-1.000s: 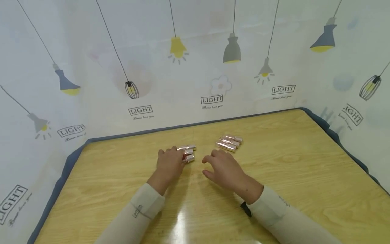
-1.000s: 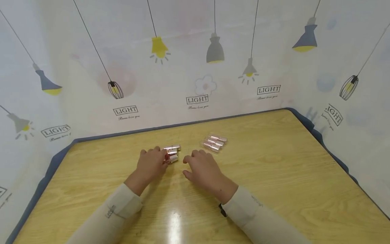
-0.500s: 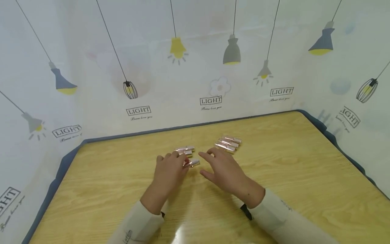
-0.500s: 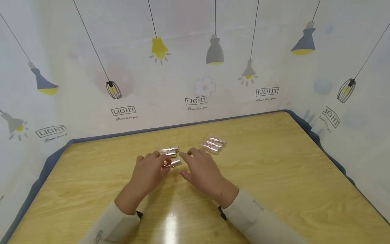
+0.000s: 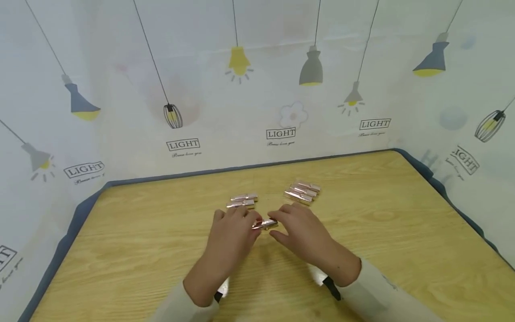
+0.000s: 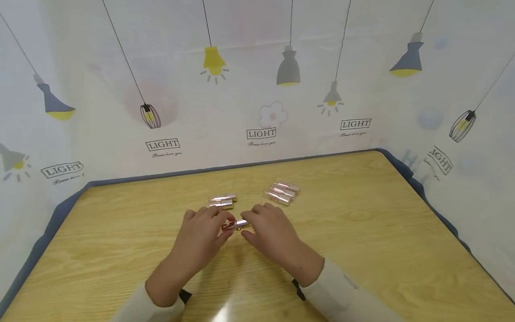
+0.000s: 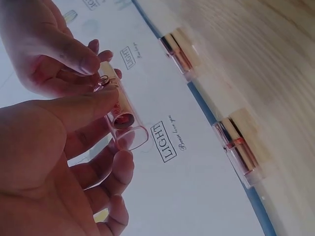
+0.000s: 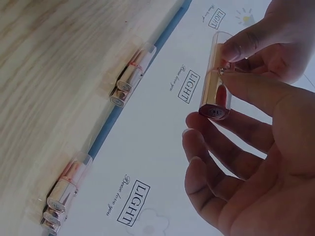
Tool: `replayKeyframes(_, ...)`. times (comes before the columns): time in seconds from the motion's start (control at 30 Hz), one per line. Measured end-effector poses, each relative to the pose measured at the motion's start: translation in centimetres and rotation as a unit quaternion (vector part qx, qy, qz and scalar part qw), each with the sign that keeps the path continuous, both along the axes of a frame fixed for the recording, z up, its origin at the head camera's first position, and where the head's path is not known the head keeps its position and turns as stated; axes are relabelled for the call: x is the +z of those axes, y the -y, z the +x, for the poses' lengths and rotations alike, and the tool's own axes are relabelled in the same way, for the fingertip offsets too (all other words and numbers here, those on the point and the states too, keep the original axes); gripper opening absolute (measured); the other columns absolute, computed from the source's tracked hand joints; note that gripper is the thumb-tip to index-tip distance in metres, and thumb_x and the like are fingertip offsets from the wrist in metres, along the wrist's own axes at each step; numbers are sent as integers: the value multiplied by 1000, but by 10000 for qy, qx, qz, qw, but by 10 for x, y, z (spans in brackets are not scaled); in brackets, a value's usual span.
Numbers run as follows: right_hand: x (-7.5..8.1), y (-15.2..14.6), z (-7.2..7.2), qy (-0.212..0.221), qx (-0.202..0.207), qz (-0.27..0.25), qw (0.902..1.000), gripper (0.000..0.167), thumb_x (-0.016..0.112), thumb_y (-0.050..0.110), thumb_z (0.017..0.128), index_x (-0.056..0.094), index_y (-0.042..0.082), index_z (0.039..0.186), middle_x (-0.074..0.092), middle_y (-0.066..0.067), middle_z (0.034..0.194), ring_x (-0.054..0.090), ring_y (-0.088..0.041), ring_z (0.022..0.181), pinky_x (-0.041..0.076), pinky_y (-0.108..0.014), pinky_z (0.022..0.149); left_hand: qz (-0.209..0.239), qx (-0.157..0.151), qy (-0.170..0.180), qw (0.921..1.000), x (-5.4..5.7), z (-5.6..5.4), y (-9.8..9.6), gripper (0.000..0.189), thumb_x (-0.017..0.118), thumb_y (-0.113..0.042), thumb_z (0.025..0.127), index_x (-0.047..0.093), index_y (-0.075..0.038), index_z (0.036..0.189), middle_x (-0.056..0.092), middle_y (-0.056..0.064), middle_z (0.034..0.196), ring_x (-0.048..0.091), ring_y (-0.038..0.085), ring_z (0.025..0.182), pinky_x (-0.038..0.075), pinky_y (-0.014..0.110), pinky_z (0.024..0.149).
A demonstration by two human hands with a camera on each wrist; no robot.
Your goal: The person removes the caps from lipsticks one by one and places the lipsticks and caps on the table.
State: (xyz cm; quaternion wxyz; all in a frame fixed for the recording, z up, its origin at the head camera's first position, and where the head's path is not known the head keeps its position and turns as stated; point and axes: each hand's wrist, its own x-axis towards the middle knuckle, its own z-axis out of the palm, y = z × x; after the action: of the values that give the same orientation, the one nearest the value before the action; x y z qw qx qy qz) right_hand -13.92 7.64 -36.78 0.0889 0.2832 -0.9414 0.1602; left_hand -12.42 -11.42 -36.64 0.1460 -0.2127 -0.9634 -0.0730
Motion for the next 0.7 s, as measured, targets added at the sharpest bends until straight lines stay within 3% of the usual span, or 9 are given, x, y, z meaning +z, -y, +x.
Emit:
replayKeyframes(0.17, 2, 0, 2, -83, 128, 60, 9999, 29, 82, 26, 83, 75, 11, 107, 71, 1, 100, 65, -17, 91, 54, -35, 82, 77, -162, -60, 9998, 1, 5, 1, 23, 82, -34, 83, 73, -25, 103, 68, -5, 97, 64, 18, 95, 39, 35, 72)
replayKeyframes(0.7, 3, 6, -6, -435, 407, 31, 9982, 22, 82, 24, 84, 74, 13, 100, 69, 4, 91, 64, -12, 83, 54, -30, 74, 456, -85, -27, 9989, 8, 2, 9, 24, 83, -31, 82, 74, -22, 103, 68, -5, 100, 65, 15, 95, 38, 33, 73)
